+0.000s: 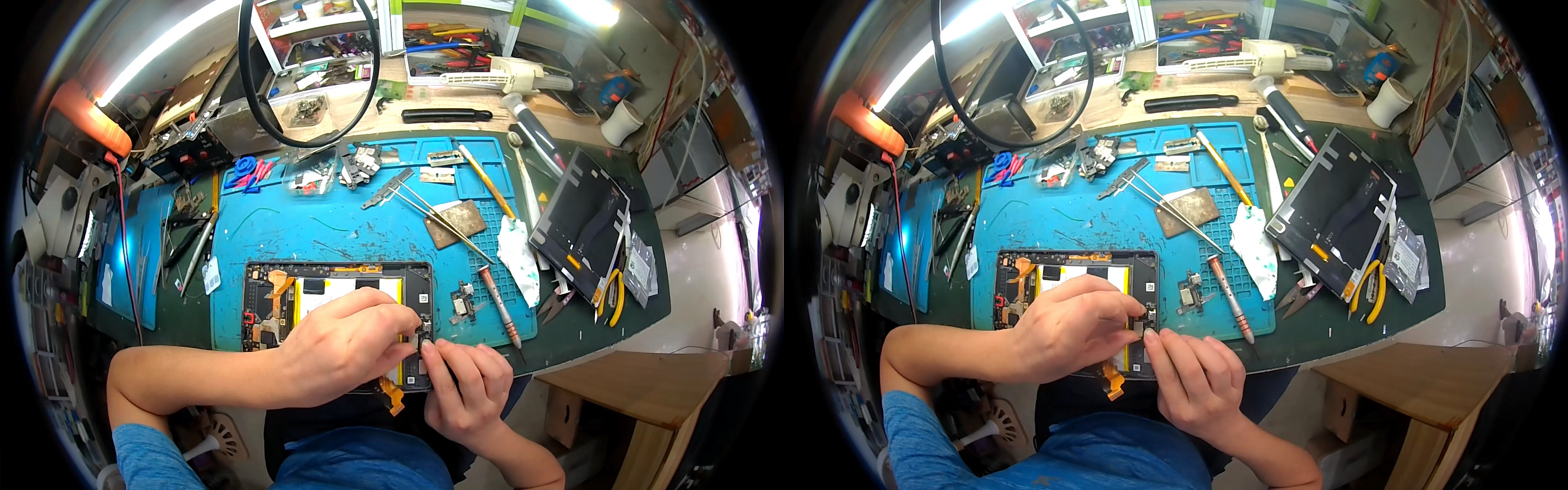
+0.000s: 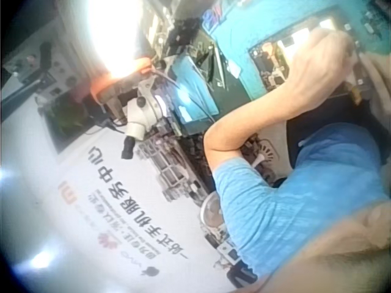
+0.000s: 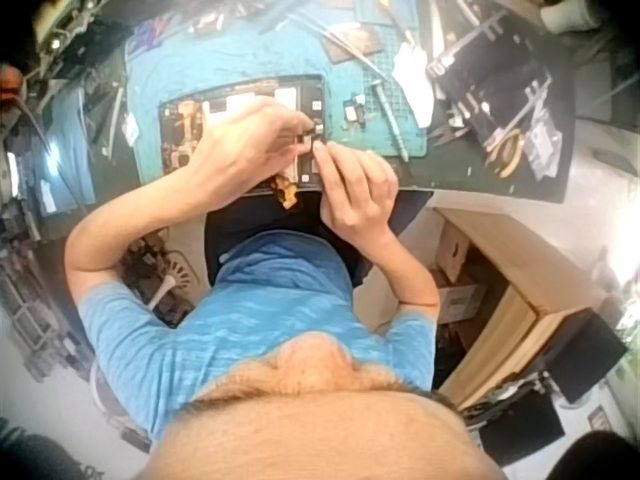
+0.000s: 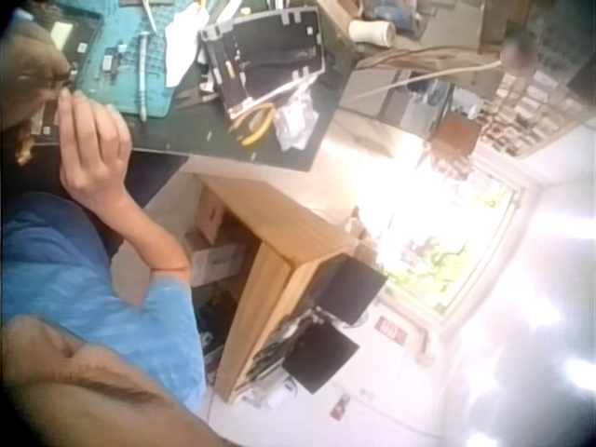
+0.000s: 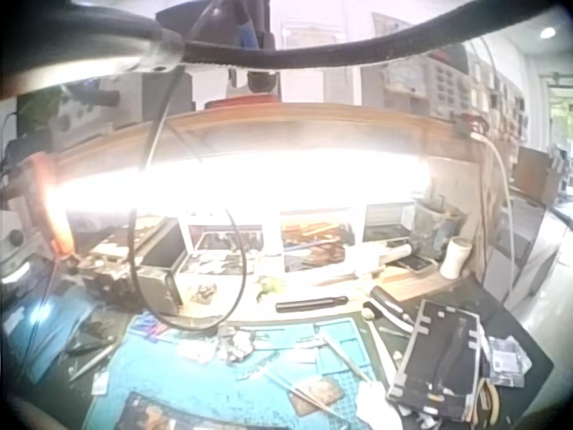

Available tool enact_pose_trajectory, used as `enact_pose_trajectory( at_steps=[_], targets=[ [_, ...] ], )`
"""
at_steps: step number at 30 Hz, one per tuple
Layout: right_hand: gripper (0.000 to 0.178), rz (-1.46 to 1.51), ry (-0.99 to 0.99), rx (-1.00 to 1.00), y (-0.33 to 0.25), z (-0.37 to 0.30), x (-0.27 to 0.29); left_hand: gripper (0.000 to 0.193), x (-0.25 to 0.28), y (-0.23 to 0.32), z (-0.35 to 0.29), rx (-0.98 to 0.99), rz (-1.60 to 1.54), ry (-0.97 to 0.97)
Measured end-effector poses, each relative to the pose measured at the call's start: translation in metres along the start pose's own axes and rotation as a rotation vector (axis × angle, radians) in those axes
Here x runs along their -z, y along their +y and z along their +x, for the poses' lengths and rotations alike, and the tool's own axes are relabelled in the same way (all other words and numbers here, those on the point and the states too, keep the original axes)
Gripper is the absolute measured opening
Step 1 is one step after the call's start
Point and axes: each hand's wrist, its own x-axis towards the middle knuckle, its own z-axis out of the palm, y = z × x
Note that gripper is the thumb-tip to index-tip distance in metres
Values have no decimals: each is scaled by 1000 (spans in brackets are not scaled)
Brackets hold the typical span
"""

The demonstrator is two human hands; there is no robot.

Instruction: The person works on a disassembled mobile device, using a screwdriver to remove and install small components and screws. They handle a battery and various small parts on a cluttered workbench.

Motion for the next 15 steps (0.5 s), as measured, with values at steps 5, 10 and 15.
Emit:
enact_pose_trajectory(
  at_steps=[5,10,15],
  targets=[
    [36,14,-6,16,2,0,1,42,2,2,1,29,-4,-17],
    [31,74,64,84,11,-7,-3,41,-1,0,-1,23,-15,11],
    [32,95,33,73,10,-3,2,39,-4,-1,-3,30,-46,46]
  ],
)
